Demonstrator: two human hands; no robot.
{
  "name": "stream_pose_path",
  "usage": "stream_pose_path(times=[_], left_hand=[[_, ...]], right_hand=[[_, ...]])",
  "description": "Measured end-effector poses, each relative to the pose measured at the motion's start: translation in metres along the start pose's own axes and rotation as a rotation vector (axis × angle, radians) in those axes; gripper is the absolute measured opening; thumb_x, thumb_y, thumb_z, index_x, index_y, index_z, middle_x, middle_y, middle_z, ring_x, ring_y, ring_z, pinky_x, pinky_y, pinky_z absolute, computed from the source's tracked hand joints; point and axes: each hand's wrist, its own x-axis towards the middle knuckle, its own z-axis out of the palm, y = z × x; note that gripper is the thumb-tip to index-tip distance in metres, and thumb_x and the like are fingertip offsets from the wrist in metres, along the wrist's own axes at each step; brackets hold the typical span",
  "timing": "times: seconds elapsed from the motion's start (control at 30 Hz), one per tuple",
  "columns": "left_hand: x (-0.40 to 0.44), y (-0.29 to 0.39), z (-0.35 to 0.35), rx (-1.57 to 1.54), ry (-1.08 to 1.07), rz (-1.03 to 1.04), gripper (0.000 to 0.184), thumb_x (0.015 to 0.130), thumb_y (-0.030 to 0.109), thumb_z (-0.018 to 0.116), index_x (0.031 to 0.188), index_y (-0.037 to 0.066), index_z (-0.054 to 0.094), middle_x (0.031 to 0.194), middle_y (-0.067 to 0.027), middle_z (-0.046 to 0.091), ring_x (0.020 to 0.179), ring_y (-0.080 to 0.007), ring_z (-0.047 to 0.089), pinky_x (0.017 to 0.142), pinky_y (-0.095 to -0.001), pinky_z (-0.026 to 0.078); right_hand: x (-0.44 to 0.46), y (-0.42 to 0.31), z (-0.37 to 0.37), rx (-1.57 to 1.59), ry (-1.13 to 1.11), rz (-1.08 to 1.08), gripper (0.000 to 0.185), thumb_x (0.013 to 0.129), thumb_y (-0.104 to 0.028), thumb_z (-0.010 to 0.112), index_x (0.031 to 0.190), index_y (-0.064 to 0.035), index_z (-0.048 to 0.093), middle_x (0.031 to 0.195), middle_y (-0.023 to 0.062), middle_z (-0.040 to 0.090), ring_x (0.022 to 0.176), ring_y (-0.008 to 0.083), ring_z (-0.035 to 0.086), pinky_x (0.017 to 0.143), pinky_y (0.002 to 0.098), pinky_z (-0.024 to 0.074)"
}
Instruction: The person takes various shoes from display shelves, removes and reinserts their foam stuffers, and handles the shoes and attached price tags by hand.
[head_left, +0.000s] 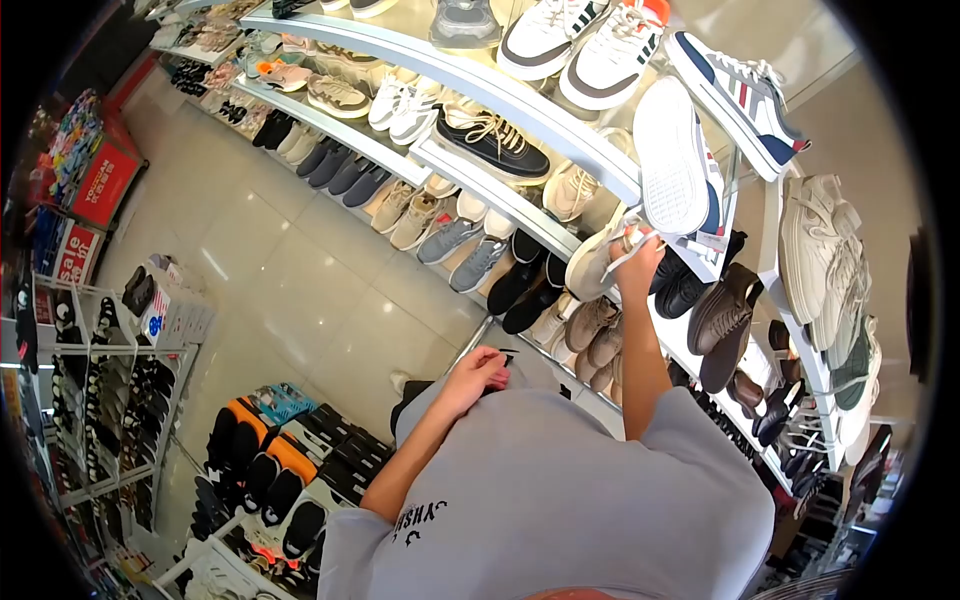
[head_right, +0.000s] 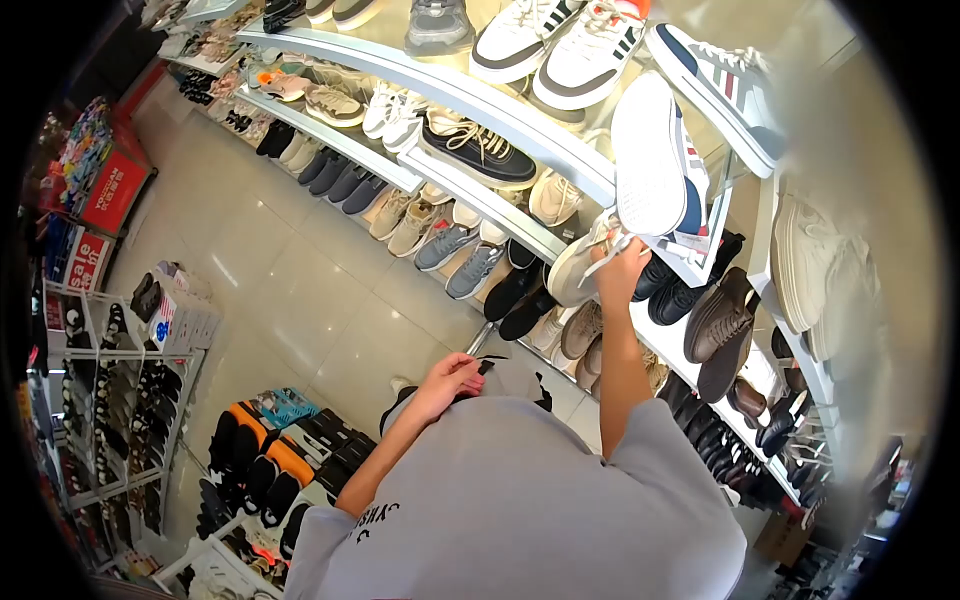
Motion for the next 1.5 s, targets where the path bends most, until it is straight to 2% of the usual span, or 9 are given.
stream_pose_path(times=[0.3,0.37,0.5,0.63,0.8,0.93,1.03,1.33,1.5], left_hand=[[-0.035,0.037,-0.087,0.158,0.062,0.075,0.049,0.088,0.035,0.067,0.121,0.003,0.052,0.114,-0.0097,0.057,0.102,-0.0167,0.057,0.082,-0.0316,0.049],[-0.053,0.062,-0.101,0.036,0.103,0.116,0.068,0.089,0.044,0.063,0.142,0.008,0.039,0.132,-0.0095,0.051,0.118,-0.0175,0.050,0.098,-0.0348,0.039],[-0.101,0.105,-0.138,-0.450,-0.091,0.175,0.076,0.087,0.055,0.060,0.139,0.005,0.041,0.138,-0.0131,0.048,0.126,-0.0233,0.048,0.107,-0.0393,0.039],[-0.122,0.132,-0.170,-0.335,-0.005,0.165,0.062,0.092,0.040,0.057,0.137,0.000,0.042,0.132,-0.0161,0.054,0.117,-0.0279,0.056,0.102,-0.0424,0.044],[-0.135,0.147,-0.181,-0.572,-0.037,0.320,0.057,0.094,0.030,0.053,0.138,-0.004,0.039,0.132,-0.0204,0.053,0.118,-0.0310,0.055,0.102,-0.0427,0.043],[-0.136,0.149,-0.195,-0.655,-0.032,0.366,0.057,0.096,0.033,0.050,0.140,-0.001,0.038,0.133,-0.0187,0.053,0.119,-0.0317,0.054,0.103,-0.0442,0.042],[-0.132,0.158,-0.214,-0.743,-0.001,0.422,0.056,0.097,0.035,0.048,0.141,0.002,0.038,0.134,-0.0164,0.053,0.120,-0.0314,0.054,0.104,-0.0447,0.041],[-0.085,0.216,-0.258,-0.913,0.002,0.543,0.050,0.099,0.035,0.045,0.138,0.004,0.044,0.131,-0.0167,0.056,0.115,-0.0316,0.058,0.101,-0.0456,0.044],[-0.053,0.264,-0.305,-0.946,0.132,0.736,0.056,0.096,0.041,0.047,0.140,0.006,0.042,0.133,-0.0154,0.054,0.120,-0.0313,0.054,0.104,-0.0455,0.041]], right_hand=[[-0.126,-0.188,-0.059,0.833,-0.600,0.686,0.056,0.072,0.002,0.072,0.120,-0.0062,0.044,0.098,0.0024,0.059,0.082,0.0122,0.057,0.069,0.0252,0.0477],[-0.147,-0.218,-0.048,1.025,-0.739,0.516,0.057,0.072,0.003,0.072,0.120,-0.0069,0.044,0.099,0.0010,0.057,0.084,0.0105,0.057,0.068,0.0234,0.0470],[-0.170,-0.293,-0.042,1.096,-1.018,0.312,0.074,0.068,0.003,0.075,0.133,-0.0065,0.040,0.126,0.0053,0.050,0.112,0.0136,0.051,0.092,0.0272,0.0449],[-0.182,-0.352,-0.042,1.068,-1.039,0.137,0.110,0.067,-0.007,0.083,0.151,-0.0102,0.012,0.152,0.0162,0.028,0.129,0.0242,0.045,0.101,0.0330,0.0420],[-0.190,-0.365,-0.017,0.750,-1.054,0.216,0.062,0.084,-0.029,0.074,0.134,-0.0034,0.047,0.109,0.0112,0.063,0.084,0.0128,0.062,0.072,0.0258,0.0502],[-0.176,-0.386,-0.002,0.609,-1.116,0.041,0.033,0.094,-0.032,0.060,0.091,0.0004,0.063,0.063,0.0014,0.055,0.059,0.0082,0.047,0.054,0.0259,0.0392],[-0.152,-0.399,0.014,0.522,-1.229,-0.027,0.031,0.093,-0.030,0.061,0.087,-0.0005,0.063,0.060,-0.0006,0.051,0.055,0.0070,0.044,0.050,0.0255,0.0357],[-0.091,-0.435,0.099,1.159,-1.619,0.655,0.023,0.090,-0.013,0.062,0.073,-0.0108,0.046,0.056,-0.0089,0.029,0.046,0.0034,0.025,0.042,0.0237,0.0187],[-0.006,-0.446,0.129,1.623,-1.694,0.554,0.022,0.091,-0.016,0.056,0.072,-0.0081,0.049,0.054,-0.0059,0.032,0.043,0.0038,0.024,0.041,0.0250,0.0189]])
